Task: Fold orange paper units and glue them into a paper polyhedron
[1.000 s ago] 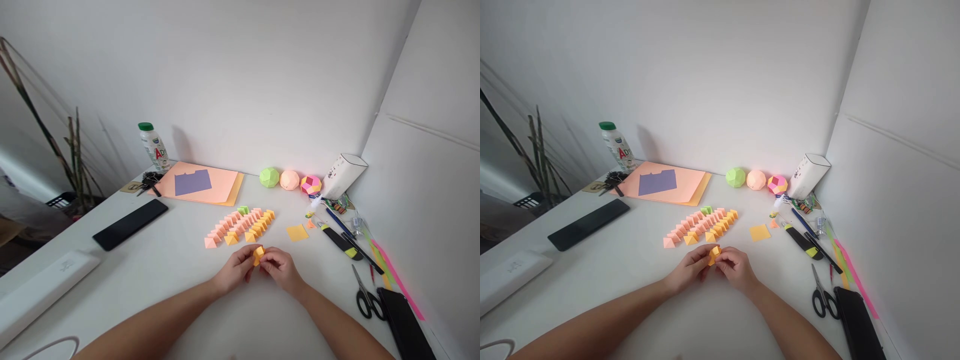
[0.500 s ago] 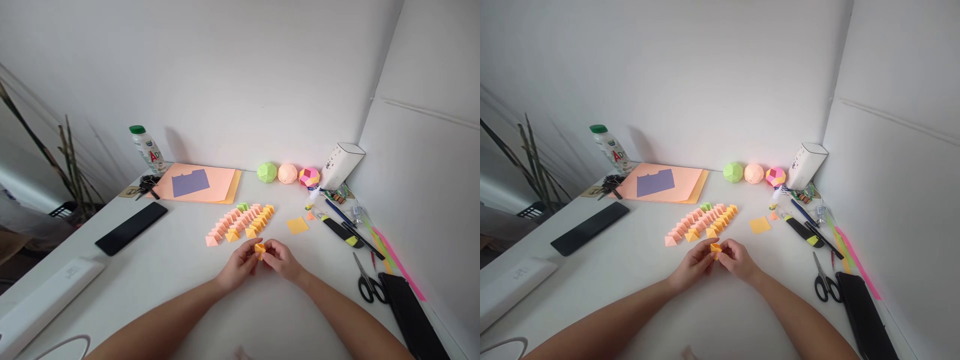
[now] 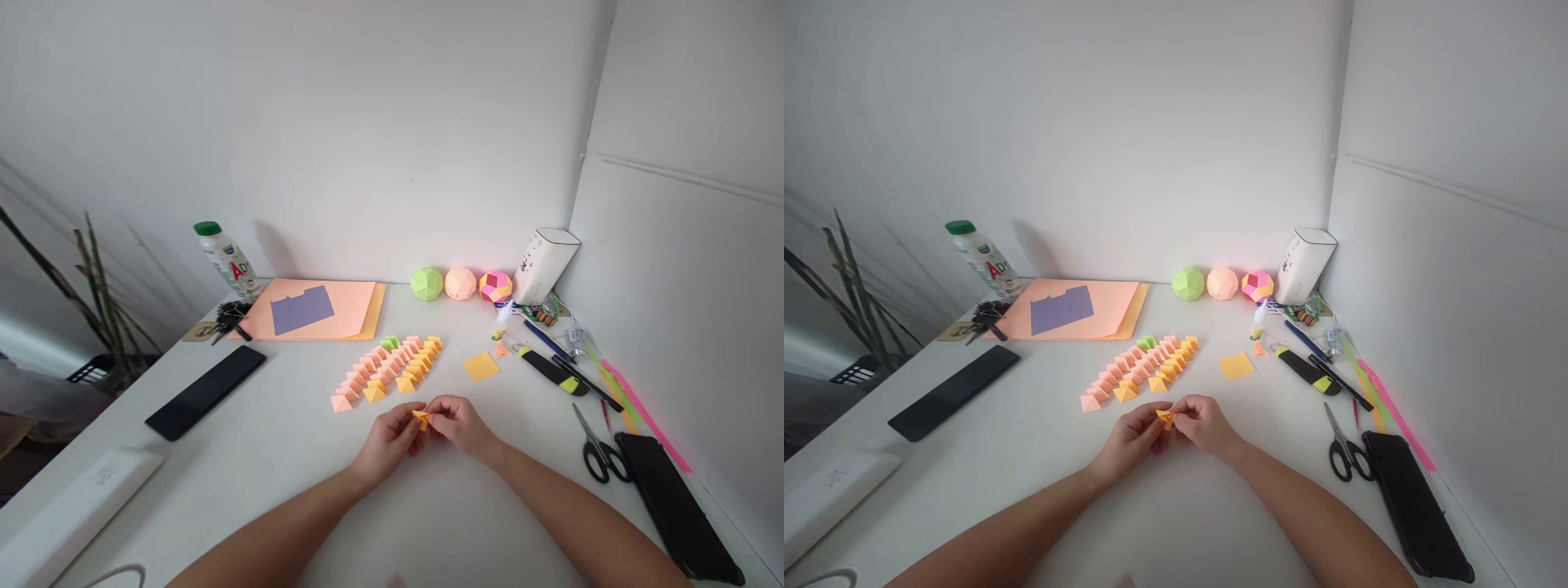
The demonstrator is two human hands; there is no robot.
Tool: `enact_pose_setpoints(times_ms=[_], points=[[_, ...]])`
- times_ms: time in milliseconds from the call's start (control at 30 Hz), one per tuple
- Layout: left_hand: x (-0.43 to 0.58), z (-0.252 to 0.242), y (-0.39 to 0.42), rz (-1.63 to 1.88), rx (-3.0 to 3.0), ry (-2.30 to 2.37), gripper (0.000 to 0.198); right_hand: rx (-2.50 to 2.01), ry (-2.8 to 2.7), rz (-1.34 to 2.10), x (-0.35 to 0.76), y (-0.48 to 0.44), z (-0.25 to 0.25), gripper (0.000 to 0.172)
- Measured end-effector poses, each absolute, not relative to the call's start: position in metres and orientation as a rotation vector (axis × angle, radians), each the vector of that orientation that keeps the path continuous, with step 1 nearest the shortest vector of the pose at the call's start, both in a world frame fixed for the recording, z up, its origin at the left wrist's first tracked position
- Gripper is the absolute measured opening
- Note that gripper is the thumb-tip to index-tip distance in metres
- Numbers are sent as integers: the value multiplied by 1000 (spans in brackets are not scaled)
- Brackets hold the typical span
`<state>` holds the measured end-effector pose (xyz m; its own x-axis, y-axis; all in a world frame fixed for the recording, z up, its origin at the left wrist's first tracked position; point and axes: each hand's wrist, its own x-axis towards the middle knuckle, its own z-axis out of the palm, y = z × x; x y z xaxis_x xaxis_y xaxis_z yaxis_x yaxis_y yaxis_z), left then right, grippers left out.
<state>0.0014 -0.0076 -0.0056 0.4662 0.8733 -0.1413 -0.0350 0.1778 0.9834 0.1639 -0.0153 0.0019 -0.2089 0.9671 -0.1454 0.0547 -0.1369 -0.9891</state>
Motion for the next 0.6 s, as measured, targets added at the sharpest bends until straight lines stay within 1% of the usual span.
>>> enact_pose_setpoints(times_ms=[167,300,400,467,567,600], points=[[0,-4,-8,765,1232,887,43,-1328,-1316,1376,162,-16,2,11],[-1,-2,-6,737,1186,913,48,-1269,-1351,1327,160,-19,0,9],[-3,-3,-3,732,1112,914,48,-1125,-1454,1201,160,-22,-3,2],[-3,-3,-1,744,1079,890,47,-1021,-1541,1097,160,-24,-6,5],[-3,-3,0,744,1054,858,45,-951,-1691,905,161,-24,-8,3],[-4,-2,0,736,1050,854,45,-946,-1732,846,161,-24,-8,5]])
